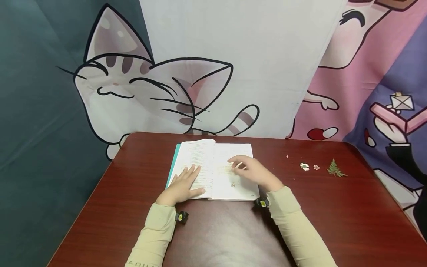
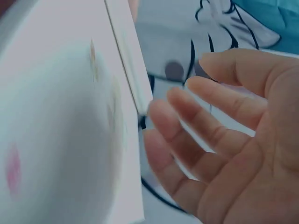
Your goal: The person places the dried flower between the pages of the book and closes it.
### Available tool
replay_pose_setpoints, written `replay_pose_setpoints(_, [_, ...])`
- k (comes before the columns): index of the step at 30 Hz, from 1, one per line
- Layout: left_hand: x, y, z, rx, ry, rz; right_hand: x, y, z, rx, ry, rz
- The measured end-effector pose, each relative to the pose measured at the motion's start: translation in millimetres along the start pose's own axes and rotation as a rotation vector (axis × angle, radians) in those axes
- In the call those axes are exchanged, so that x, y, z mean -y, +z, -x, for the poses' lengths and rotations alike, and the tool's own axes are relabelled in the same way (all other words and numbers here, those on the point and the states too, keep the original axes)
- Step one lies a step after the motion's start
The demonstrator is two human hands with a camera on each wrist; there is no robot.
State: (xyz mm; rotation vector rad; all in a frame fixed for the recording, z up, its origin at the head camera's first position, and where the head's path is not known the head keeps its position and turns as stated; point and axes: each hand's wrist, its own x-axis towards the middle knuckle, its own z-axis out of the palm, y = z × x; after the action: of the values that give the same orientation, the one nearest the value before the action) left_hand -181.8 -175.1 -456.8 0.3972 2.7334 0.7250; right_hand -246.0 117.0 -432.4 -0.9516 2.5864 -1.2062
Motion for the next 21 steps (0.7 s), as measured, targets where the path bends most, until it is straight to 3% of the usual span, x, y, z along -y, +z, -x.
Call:
replay_pose_setpoints(9, [0.5,-1.5,2.9,0.000,-0.011,0.021,-24,-49,27,-0.257,0.077,0.130])
replay_pose_setpoints(15, [2.5,-0.9,2.8,-0.015,-0.011,0.005,-41,-76,46,-0.334,0.155,0.165])
replay_pose_setpoints(21, [1.4,0.6,2.2,-0.016,-0.001,0.012,-58,-92,63,-0.397,0.213,0.257])
